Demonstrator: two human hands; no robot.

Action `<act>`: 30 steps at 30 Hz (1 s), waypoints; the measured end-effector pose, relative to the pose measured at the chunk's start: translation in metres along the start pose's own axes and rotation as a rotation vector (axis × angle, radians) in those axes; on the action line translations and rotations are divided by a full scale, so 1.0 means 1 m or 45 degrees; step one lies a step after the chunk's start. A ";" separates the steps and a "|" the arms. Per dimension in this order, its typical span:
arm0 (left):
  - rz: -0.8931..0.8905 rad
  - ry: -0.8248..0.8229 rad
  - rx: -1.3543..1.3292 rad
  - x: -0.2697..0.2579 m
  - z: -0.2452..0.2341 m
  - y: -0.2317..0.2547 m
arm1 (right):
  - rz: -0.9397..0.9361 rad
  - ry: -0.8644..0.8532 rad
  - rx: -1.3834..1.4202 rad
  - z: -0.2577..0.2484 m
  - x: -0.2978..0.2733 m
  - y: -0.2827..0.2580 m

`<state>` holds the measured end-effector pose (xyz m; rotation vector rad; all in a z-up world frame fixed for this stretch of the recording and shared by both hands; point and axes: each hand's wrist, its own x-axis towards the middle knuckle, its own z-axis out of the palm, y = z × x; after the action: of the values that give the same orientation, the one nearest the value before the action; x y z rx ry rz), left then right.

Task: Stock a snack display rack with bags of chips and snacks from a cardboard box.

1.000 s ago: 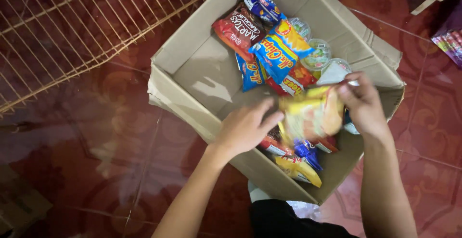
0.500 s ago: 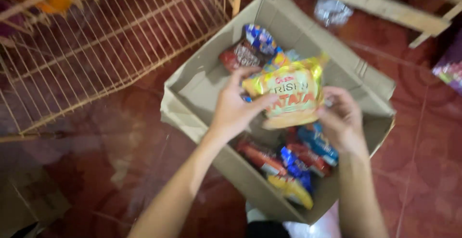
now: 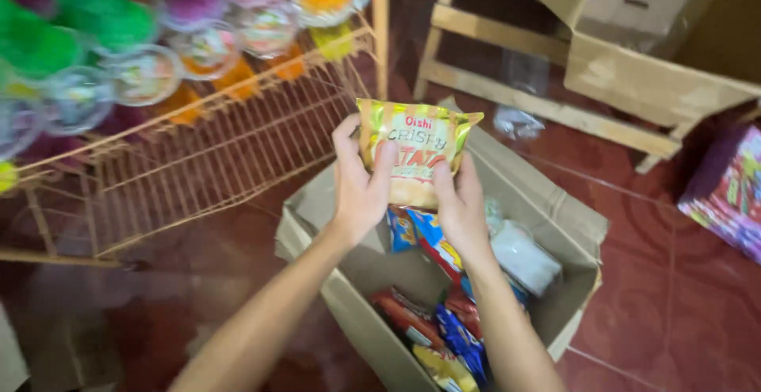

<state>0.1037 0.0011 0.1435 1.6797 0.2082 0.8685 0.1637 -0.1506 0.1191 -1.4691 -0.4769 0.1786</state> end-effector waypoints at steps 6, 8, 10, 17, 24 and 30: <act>0.183 0.056 0.031 0.022 -0.088 0.043 | -0.168 -0.304 -0.093 0.060 0.005 -0.066; 0.230 0.088 -0.046 0.026 -0.122 0.065 | -0.393 -0.363 -0.416 0.084 0.010 -0.098; 0.309 0.144 -0.038 0.026 -0.153 0.087 | -0.550 -0.386 -0.524 0.115 0.006 -0.143; 0.463 0.285 -0.365 0.048 -0.268 0.193 | -0.839 -0.155 -0.312 0.242 0.002 -0.227; 0.894 0.393 -0.152 0.101 -0.386 0.221 | -1.295 -0.146 -0.396 0.346 0.020 -0.301; 0.803 0.502 -0.054 0.176 -0.463 0.267 | -1.688 -0.223 -0.643 0.427 0.043 -0.361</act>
<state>-0.1483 0.3725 0.4830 1.5345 -0.0856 1.6646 -0.0360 0.2162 0.4935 -1.3264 -1.6100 -0.9266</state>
